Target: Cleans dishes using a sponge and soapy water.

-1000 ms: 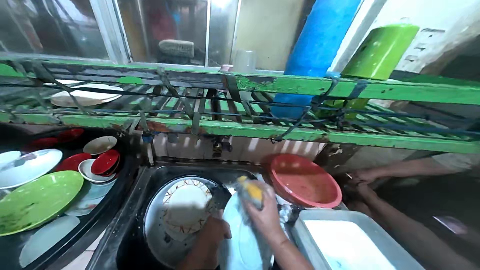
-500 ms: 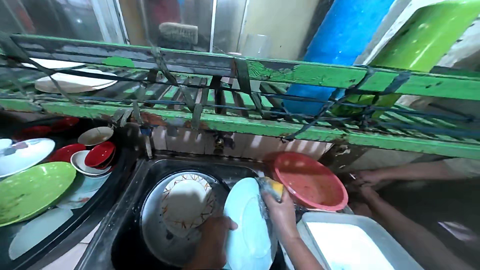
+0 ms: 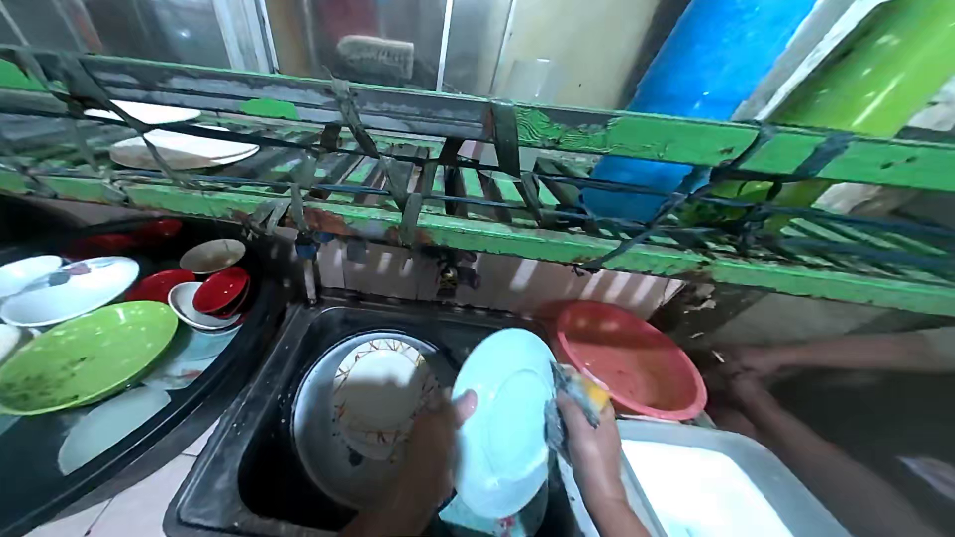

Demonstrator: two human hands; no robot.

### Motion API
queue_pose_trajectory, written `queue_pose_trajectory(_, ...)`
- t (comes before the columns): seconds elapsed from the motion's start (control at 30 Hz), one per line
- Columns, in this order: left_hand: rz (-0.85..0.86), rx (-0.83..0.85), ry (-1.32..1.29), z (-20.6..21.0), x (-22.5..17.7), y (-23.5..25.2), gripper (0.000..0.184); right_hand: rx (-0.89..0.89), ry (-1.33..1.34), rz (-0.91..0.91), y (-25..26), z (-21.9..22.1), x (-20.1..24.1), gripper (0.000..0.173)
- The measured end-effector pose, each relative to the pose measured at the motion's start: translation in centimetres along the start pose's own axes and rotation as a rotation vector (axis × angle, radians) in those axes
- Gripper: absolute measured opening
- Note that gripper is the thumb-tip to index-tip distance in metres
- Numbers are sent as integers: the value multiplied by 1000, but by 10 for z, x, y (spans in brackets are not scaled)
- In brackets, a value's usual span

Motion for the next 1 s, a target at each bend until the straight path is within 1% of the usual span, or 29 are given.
queue_pose_trajectory(0.03, -2, 56, 102, 6, 4, -2, 31, 19, -43, -73, -7, 4, 15, 67)
queue_pose_trajectory(0.1, 12, 168, 300, 15, 10, -5, 38, 120, -114, -357, -34, 17, 42, 66)
queue_pose_trajectory(0.13, 25, 194, 352, 18, 11, -6, 38, 176, -133, -504, -46, 24, 51, 66)
queue_pose_trajectory(0.17, 37, 198, 374, 18, 10, -9, 39, 210, -131, -586, -51, 28, 57, 67)
queue_pose_trajectory(0.2, 46, 171, 369, 16, 7, -11, 37, 247, -82, -537, -49, 29, 58, 67)
queue_pose_trajectory(0.23, 46, 136, 340, 13, 2, -14, 36, 269, 6, -369, -42, 26, 56, 67)
queue_pose_trajectory(0.27, 60, 104, 300, 8, -3, -16, 37, 256, 126, -158, -26, 22, 49, 63)
queue_pose_trajectory(0.3, 97, 72, 249, 2, -9, -18, 38, 230, 266, 19, -8, 19, 38, 52)
queue_pose_trajectory(0.33, 141, 50, 207, -4, -17, -19, 41, 212, 419, 137, 6, 18, 28, 34)
queue_pose_trajectory(0.37, 193, 24, 192, -9, -27, -18, 40, 237, 583, 227, 11, 18, 23, 20)
queue_pose_trajectory(0.4, 239, -18, 193, -12, -37, -15, 36, 272, 743, 282, 9, 18, 23, 22)
queue_pose_trajectory(0.43, 271, -66, 199, -16, -40, -12, 36, 274, 866, 291, 5, 19, 25, 26)
queue_pose_trajectory(0.5, 275, -176, 173, -25, -30, 4, 50, 231, 1052, 244, 6, 18, 36, 35)
queue_pose_trajectory(0.53, 251, -208, 117, -29, -20, 15, 57, 225, 1145, 213, 10, 16, 43, 40)
queue_pose_trajectory(0.57, 200, -202, 26, -34, -9, 24, 61, 268, 1228, 184, 16, 11, 49, 45)
queue_pose_trajectory(0.6, 108, -149, -93, -38, 0, 28, 61, 343, 1269, 173, 21, 4, 52, 52)
queue_pose_trajectory(0.63, 13, -87, -228, -41, 7, 28, 55, 439, 1279, 186, 27, -2, 53, 61)
queue_pose_trajectory(0.67, -63, -62, -347, -41, 10, 25, 41, 534, 1175, 182, 31, -7, 52, 61)
queue_pose_trajectory(0.7, -115, -62, -434, -41, 8, 20, 28, 565, 951, 156, 32, -11, 48, 47)
queue_pose_trajectory(0.73, -149, -72, -440, -38, 3, 15, 19, 553, 635, 125, 33, -13, 40, 34)
queue_pose_trajectory(0.77, -165, -66, -376, -34, -2, 11, 23, 470, 289, 119, 32, -10, 30, 38)
queue_pose_trajectory(0.8, -175, -25, -285, -29, -3, 8, 36, 392, -14, 124, 25, -2, 23, 46)
queue_pose_trajectory(0.83, -178, 43, -203, -23, 1, 7, 51, 339, -230, 121, 13, 9, 19, 54)
queue_pose_trajectory(0.87, -174, 127, -141, -16, 8, 6, 63, 317, -348, 79, -5, 22, 18, 61)
queue_pose_trajectory(0.9, -165, 216, -79, -10, 15, 5, 71, 335, -354, -9, -27, 33, 18, 65)
queue_pose_trajectory(0.93, -150, 289, -11, -4, 23, 3, 73, 379, -261, -129, -48, 42, 17, 67)
queue_pose_trajectory(0.97, -147, 315, 52, 0, 29, 0, 65, 438, -130, -244, -63, 50, 16, 69)
queue_pose_trajectory(1.0, -156, 313, 91, 2, 32, -4, 57, 485, -16, -320, -67, 54, 14, 71)
Point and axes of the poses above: each hand's wrist, its own y-axis towards the middle knuckle, its own z-axis out of the palm, x = y × z, the point moved 3 cm from there along y, towards the middle knuckle, and after that the axes turned 7 degrees about z, right-handed, at the moved point
